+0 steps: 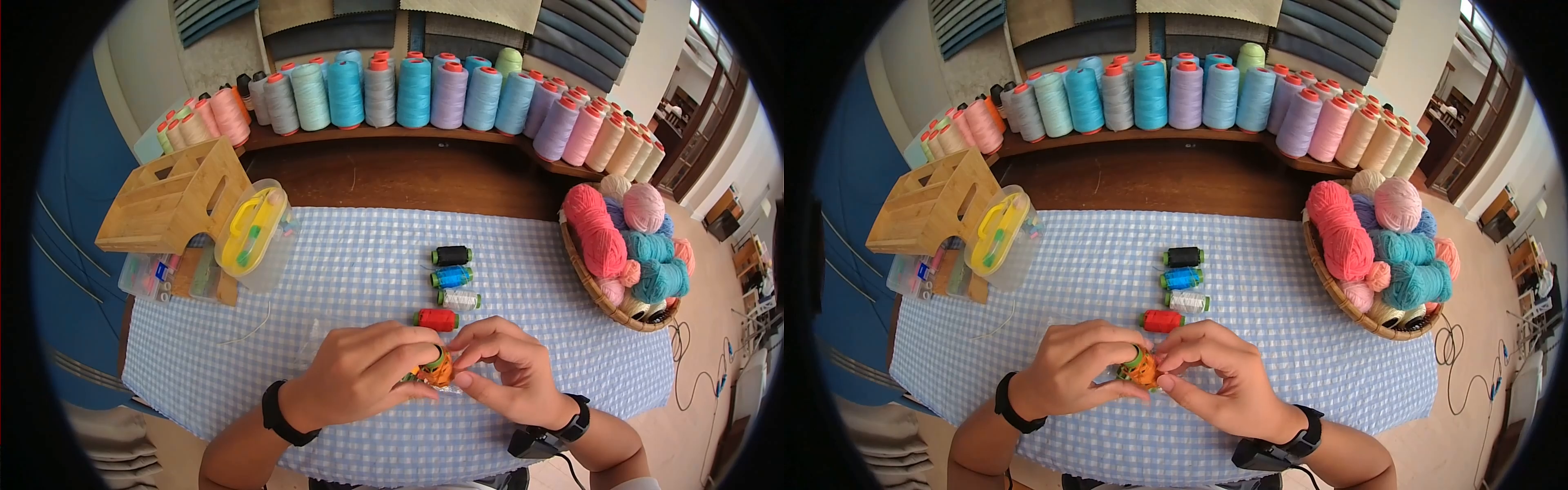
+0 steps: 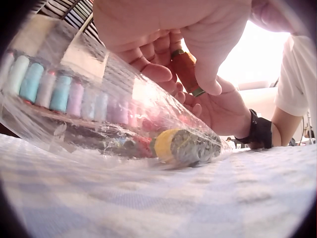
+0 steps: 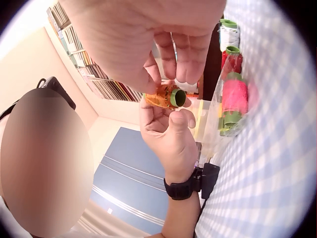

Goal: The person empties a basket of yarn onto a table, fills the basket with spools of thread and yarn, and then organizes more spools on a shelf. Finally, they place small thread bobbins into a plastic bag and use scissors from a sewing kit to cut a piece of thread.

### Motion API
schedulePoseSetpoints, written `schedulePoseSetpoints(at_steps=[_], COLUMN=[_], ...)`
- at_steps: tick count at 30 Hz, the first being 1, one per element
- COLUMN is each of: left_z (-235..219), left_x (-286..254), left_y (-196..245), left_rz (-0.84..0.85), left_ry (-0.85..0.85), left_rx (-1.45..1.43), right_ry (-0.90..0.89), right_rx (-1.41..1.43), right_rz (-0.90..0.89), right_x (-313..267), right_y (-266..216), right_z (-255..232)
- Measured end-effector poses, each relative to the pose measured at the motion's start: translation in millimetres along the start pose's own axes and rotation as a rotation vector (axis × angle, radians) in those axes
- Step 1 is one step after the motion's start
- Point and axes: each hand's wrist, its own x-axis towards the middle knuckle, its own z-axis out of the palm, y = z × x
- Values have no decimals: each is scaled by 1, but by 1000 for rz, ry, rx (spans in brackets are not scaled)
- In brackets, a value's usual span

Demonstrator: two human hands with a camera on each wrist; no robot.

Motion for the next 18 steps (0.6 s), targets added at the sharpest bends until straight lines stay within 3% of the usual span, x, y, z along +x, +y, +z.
schedulePoseSetpoints(at_steps=[6,8,12,14,16,18], left_z=[0,0,-2,1,-7,-14], left_x=[3,4,3,0,2,5], left_y=[3,3,3,0,-2,-1], left_rz=[-16,9,-18,-164,-166,-156], left_ry=[24,-4,-14,152,80,-146], left_rx=[15,14,53,-81,-40,35], right_ry=[79,63,121,189,217,242], right_rx=[-36,-237,-265,-140,-14,115], right_rz=[-71,-109,-91,38,112,181], right_x=[3,2,1,1,3,6], right_y=[2,0,-4,-6,-7,-5], right_z=[1,-3,-6,-9,-13,-19])
